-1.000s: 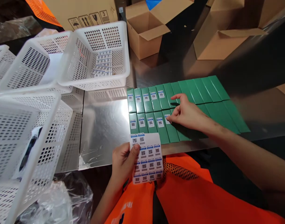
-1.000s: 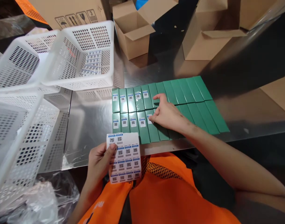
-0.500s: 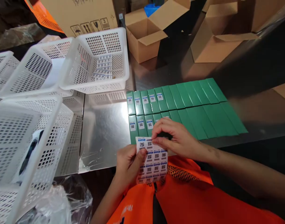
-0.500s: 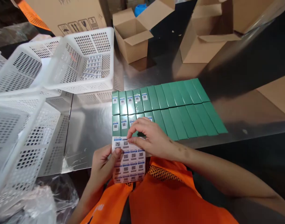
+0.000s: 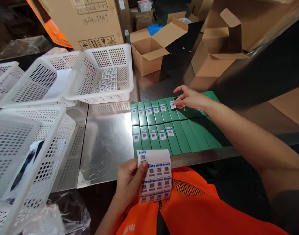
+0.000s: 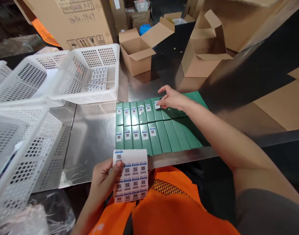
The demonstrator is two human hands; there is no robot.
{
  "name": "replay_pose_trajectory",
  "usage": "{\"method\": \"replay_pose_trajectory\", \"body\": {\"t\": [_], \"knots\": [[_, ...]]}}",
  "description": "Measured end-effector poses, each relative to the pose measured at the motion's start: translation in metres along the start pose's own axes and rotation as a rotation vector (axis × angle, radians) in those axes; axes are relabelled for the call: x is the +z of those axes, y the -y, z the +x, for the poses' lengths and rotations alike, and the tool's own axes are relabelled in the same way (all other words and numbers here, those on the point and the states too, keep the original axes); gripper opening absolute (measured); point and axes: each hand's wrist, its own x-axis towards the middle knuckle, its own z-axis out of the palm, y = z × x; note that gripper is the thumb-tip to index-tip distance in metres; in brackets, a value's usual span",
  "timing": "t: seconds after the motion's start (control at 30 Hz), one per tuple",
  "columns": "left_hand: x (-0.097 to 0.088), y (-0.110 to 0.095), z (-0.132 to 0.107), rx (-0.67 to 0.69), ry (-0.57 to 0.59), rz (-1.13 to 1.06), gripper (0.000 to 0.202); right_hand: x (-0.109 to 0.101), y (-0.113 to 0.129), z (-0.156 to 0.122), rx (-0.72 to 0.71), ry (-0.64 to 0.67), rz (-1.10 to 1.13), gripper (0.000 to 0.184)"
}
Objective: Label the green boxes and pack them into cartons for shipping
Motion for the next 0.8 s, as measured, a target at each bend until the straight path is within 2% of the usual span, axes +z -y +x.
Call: {"method": "replay_pose_trajectory", "body": {"t": [0.17,0.33,0.43,0.5,0.57,0.63,0.7,0.73,0.8], "knots": [[0.001,0.002,0.0,-0.012,-0.017,-0.007,0.052,0.007,0.003,0.005,0.064,-0.011,-0.104,0.052],[0.003,0.002,0.006,0.009,-0.014,-0.015,0.053,0.006,0.01,0.017,0.111,-0.096,-0.388,0.063],[0.003,0.0,0.007,0.039,-0.037,-0.02,0.053,0.005,0.015,0.015,0.003,-0.211,-0.719,0.064],[0.004,-0.001,0.007,0.059,-0.056,-0.017,0.051,0.014,0.016,0.0,-0.131,-0.219,-0.728,0.056],[0.004,-0.001,0.007,0.08,-0.068,-0.009,0.05,0.032,0.015,-0.028,-0.225,-0.044,-0.518,0.045],[0.005,-0.001,0.008,0.101,-0.066,0.004,0.05,0.056,0.013,-0.063,-0.26,0.259,-0.288,0.041],[0.006,-0.001,0.01,0.126,-0.044,0.028,0.05,0.077,0.012,-0.094,-0.276,0.481,-0.158,0.037],[0.007,-0.002,0.011,0.141,-0.027,0.047,0.05,0.086,0.012,-0.106,-0.279,0.54,-0.117,0.034],[0.008,-0.003,0.013,0.181,0.011,0.089,0.049,0.098,0.011,-0.119,-0.284,0.564,-0.05,0.026]]}}
